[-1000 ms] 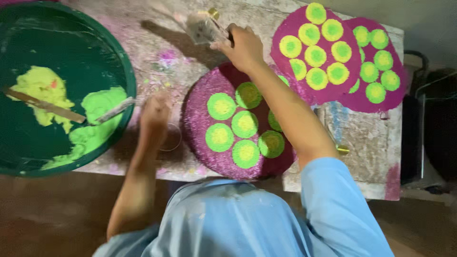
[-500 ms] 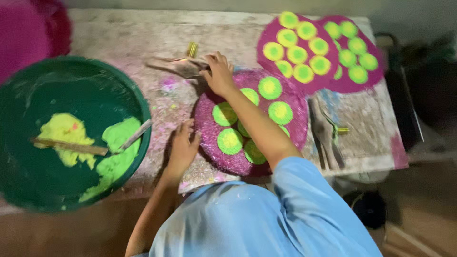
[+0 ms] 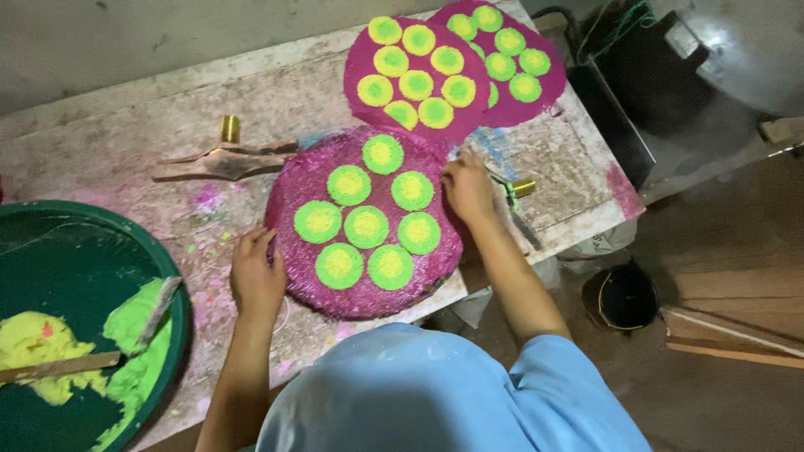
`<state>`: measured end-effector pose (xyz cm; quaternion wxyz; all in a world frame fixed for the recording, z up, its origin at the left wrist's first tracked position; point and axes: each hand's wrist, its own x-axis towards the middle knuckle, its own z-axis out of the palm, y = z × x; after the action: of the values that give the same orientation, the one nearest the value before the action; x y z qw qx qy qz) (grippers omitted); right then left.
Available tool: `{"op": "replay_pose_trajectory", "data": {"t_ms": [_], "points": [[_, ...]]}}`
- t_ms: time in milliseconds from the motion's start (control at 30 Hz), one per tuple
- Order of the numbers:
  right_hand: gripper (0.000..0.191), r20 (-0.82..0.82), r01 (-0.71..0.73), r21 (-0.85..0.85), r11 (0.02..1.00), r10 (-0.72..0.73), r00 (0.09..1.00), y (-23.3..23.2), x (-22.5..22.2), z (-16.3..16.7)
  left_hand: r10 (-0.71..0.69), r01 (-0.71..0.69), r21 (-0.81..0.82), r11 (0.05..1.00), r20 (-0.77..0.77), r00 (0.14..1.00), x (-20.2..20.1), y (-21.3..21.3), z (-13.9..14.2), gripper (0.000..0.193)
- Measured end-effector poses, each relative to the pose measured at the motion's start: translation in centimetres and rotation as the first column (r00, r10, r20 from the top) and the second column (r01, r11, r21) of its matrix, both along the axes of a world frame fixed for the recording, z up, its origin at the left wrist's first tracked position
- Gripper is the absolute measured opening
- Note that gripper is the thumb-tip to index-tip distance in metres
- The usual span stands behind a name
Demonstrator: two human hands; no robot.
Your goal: The person sits at a workbench and uses a hand-held extruder press to form green paste into ring shapes. They press the tool over a green basin, trim excess paste with a small stick, and place the formed rings onto round magenta boards alongside previously formed rings.
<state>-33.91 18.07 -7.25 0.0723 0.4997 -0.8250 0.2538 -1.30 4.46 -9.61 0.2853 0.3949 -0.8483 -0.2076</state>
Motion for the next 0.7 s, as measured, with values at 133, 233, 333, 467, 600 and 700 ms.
{"op": "replay_pose_trajectory", "data": {"t_ms": [133, 233, 333, 467, 600, 700], "points": [[0.003, -0.024, -0.032, 0.016, 0.999, 0.032, 0.999, 0.6, -0.7, -0.5, 0.066, -0.067, -0.002, 0.998, -0.099, 0.993, -0.9, 0.8, -0.1, 0.027], [0.008, 0.039, -0.097, -0.088, 0.991, 0.1, 0.994, 1.1, -0.9, -0.6, 0.131, -0.13, 0.016, 0.991, -0.163, 0.978, -1.7, 1.4, 0.5, 0.024], [0.011, 0.179, -0.121, -0.114, 0.986, 0.14, 0.974, 1.1, -1.1, -1.3, 0.21, -0.179, 0.168, 0.969, -0.189, 0.959, -2.7, 1.8, 1.2, 0.026], [0.025, 0.373, -0.077, -0.078, 0.994, 0.1, 0.922, 1.2, -2.0, -2.8, 0.168, -0.16, 0.068, 0.985, -0.148, 0.975, -3.2, 1.9, 1.0, 0.035], [0.052, 0.425, -0.078, -0.289, 0.954, 0.2, 0.883, 2.3, -3.2, -4.2, 0.166, -0.15, 0.107, 0.983, -0.163, 0.973, -3.2, 1.8, 0.2, 0.04], [0.039, 0.566, -0.005, -0.165, 0.986, 0.098, 0.818, 3.2, -3.7, -4.9, 0.151, -0.112, 0.188, 0.976, -0.208, 0.966, -3.2, 1.5, 0.3, 0.041]]}}
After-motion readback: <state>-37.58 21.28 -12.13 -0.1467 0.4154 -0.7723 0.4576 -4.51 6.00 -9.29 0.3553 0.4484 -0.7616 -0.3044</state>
